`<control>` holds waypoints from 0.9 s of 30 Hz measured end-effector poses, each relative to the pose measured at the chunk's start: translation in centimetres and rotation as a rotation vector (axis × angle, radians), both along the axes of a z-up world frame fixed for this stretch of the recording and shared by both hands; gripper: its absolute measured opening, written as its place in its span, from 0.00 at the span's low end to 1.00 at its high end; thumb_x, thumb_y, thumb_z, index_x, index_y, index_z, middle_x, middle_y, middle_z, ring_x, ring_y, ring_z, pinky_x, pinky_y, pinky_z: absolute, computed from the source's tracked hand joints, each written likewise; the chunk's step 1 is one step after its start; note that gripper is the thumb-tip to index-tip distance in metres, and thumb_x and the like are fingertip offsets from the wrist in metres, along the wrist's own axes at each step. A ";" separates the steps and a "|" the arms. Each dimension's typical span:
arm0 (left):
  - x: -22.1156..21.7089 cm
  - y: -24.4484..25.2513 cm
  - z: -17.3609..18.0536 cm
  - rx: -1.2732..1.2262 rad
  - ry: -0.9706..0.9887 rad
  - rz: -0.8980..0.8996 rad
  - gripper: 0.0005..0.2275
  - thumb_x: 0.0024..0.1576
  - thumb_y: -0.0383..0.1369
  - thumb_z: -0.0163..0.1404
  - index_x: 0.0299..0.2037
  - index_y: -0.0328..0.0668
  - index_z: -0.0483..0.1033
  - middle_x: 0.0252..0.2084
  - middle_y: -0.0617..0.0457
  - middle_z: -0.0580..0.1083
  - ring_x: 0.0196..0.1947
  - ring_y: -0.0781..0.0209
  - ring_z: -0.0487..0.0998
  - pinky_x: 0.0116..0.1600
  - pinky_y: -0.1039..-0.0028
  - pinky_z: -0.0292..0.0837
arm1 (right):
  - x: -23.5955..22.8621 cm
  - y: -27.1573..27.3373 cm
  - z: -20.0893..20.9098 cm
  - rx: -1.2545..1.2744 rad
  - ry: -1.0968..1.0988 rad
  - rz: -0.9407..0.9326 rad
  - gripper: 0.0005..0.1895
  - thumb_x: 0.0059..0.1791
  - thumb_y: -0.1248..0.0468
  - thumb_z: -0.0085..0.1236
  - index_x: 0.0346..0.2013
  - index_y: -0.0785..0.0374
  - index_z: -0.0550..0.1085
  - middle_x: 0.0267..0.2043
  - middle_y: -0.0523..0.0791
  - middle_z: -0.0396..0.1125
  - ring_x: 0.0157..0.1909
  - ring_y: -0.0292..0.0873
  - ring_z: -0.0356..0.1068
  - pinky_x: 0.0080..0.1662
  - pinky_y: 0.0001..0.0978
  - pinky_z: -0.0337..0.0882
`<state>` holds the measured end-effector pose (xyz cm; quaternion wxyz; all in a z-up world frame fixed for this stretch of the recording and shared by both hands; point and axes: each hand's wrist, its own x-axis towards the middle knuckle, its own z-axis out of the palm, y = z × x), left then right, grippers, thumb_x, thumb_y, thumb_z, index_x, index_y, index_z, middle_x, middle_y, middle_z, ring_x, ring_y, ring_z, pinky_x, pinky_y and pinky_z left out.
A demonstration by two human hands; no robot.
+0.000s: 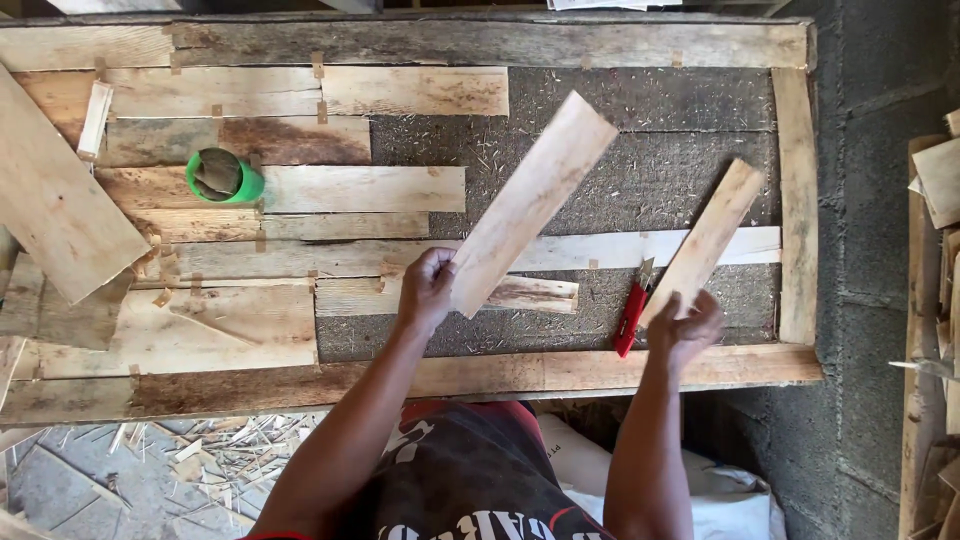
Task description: Manually cutting and sorting thin wood pieces for shingles or siding.
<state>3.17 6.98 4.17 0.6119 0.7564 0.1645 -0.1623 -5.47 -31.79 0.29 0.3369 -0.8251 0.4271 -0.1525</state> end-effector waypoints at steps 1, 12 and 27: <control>-0.5 -0.1 0.7 0.036 0.007 -0.026 0.04 0.63 0.26 0.50 0.45 0.38 0.78 0.32 0.55 0.77 0.27 0.69 0.71 0.30 0.79 0.70 | 0.7 1.4 1.1 -0.199 -0.050 0.138 0.15 0.58 0.55 0.54 0.52 0.62 0.71 0.42 0.49 0.70 0.38 0.43 0.69 0.36 0.34 0.73; -1.9 -0.5 4.9 0.306 -0.024 -0.012 0.11 0.64 0.39 0.51 0.35 0.40 0.76 0.25 0.52 0.74 0.23 0.63 0.70 0.27 0.69 0.66 | 6.4 17.2 3.2 1.209 -0.174 0.449 0.15 0.56 0.53 0.57 0.42 0.64 0.78 0.34 0.45 0.74 0.33 0.38 0.70 0.37 0.33 0.73; -1.5 -1.2 4.6 0.487 -0.126 0.118 0.19 0.67 0.46 0.37 0.37 0.38 0.71 0.32 0.35 0.77 0.35 0.30 0.78 0.37 0.45 0.71 | 6.0 26.3 10.3 0.664 -0.077 0.746 0.15 0.58 0.58 0.45 0.45 0.67 0.74 0.33 0.50 0.75 0.32 0.44 0.76 0.34 0.44 0.76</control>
